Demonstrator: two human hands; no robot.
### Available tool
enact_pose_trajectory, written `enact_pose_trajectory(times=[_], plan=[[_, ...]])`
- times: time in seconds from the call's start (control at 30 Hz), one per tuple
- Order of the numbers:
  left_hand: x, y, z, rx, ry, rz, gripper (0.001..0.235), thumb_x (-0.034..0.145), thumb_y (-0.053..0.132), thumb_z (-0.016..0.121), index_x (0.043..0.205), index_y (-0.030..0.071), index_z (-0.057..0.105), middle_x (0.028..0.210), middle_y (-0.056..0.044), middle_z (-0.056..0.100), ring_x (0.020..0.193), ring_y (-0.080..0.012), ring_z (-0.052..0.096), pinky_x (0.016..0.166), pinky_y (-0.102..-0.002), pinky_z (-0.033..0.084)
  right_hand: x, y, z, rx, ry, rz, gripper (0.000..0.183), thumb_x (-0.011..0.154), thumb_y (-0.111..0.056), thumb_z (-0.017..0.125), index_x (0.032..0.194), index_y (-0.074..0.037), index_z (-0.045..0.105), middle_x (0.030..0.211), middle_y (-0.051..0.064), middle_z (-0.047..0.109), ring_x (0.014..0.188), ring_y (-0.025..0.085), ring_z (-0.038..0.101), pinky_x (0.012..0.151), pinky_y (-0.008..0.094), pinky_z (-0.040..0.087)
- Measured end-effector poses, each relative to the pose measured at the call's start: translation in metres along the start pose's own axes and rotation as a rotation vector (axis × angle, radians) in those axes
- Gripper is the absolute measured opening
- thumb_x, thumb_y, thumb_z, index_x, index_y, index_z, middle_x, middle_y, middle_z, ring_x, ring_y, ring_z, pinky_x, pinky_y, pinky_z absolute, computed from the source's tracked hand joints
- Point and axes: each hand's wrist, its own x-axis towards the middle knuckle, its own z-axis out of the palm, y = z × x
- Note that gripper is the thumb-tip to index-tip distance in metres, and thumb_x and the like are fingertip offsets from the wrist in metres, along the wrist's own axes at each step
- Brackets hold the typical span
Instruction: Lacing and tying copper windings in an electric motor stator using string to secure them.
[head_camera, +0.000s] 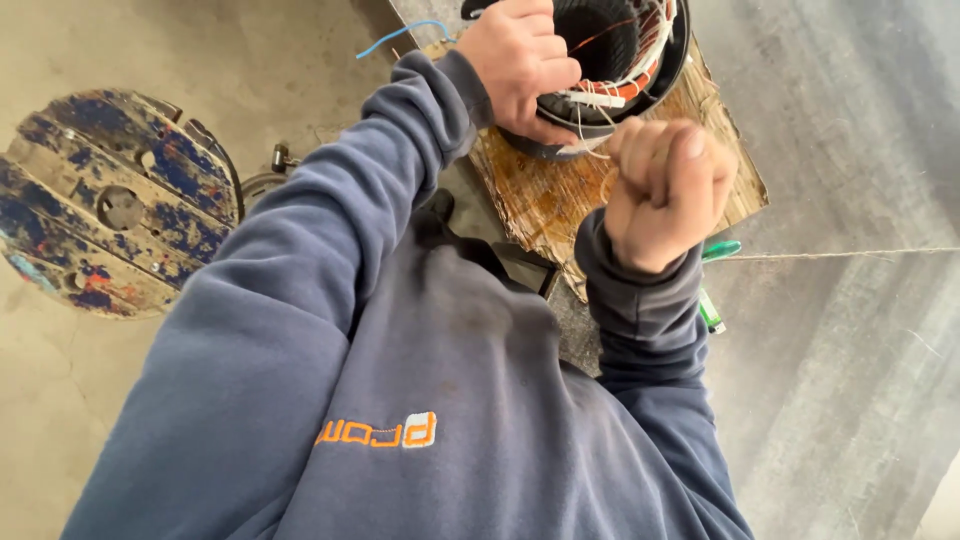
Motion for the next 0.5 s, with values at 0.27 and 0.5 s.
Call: enact_pose_trajectory(times=[0.27,0.5], plan=[[0.004,0.000,-0.007,0.043,-0.005,0.088,0.062,0.101,0.072,0.066,0.082,0.013,0.058,0.082,-0.002,0.058,0.081,-0.0247,0.057,0.084,-0.038,0.048,-0.018,-0.004,0.018,-0.031,0.109,0.016,0.050,0.110,-0.018,0.050,0.065,-0.008,0.029,0.053,0.003,0.028,0.049,0.013,0.020,0.057,0.035,0.022],[0.010,0.000,-0.009,-0.054,0.092,0.078,0.063,0.098,0.074,0.068,0.092,0.011,0.063,0.080,-0.003,0.058,0.079,-0.0257,0.058,0.092,-0.039,0.050,-0.027,-0.004,0.025,-0.122,0.132,-0.010,0.052,0.103,-0.022,0.055,0.059,-0.007,0.031,0.054,0.003,0.029,0.048,0.016,0.024,0.059,0.038,0.026]])
